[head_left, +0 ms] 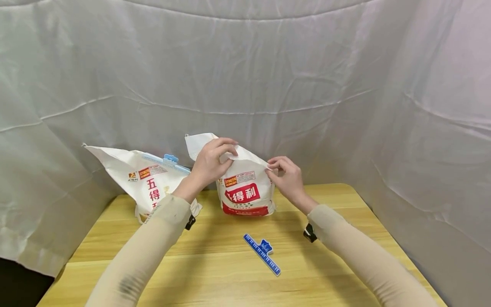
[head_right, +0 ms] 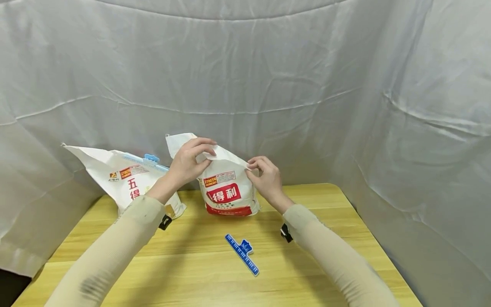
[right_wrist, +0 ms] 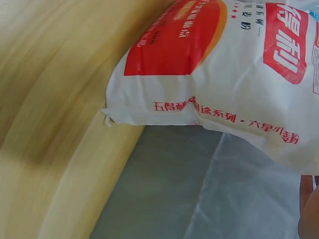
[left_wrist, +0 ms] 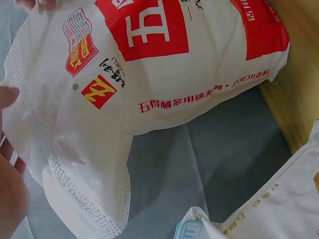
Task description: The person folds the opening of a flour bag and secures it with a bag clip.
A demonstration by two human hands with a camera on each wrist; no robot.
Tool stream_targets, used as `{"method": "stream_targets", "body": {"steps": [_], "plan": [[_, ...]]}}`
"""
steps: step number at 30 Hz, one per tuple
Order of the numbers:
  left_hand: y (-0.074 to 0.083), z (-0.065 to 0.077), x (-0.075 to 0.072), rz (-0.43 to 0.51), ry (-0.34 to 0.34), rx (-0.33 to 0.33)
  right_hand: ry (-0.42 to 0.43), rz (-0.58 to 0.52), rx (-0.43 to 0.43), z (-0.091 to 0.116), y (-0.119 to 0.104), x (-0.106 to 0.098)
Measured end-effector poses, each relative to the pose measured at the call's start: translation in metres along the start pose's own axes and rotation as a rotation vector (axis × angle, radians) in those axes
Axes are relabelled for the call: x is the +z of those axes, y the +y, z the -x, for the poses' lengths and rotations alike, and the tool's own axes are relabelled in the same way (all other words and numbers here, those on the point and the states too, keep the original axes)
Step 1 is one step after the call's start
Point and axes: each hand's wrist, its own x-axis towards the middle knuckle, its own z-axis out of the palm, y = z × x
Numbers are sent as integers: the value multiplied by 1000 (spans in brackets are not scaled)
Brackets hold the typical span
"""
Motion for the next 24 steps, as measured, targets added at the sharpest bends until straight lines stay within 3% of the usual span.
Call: {"method": "stream_targets", "body": {"steps": [5,16,24], "plan": [[0,-1,3,-11,-51,-29,-50,-55,70,6,0,0],[6,-10,8,-94,-86,-128,-25,-149,144,11,1,3],[8,-15,10,-157,-183,-223,-71,-188,248,12,0,5]]}}
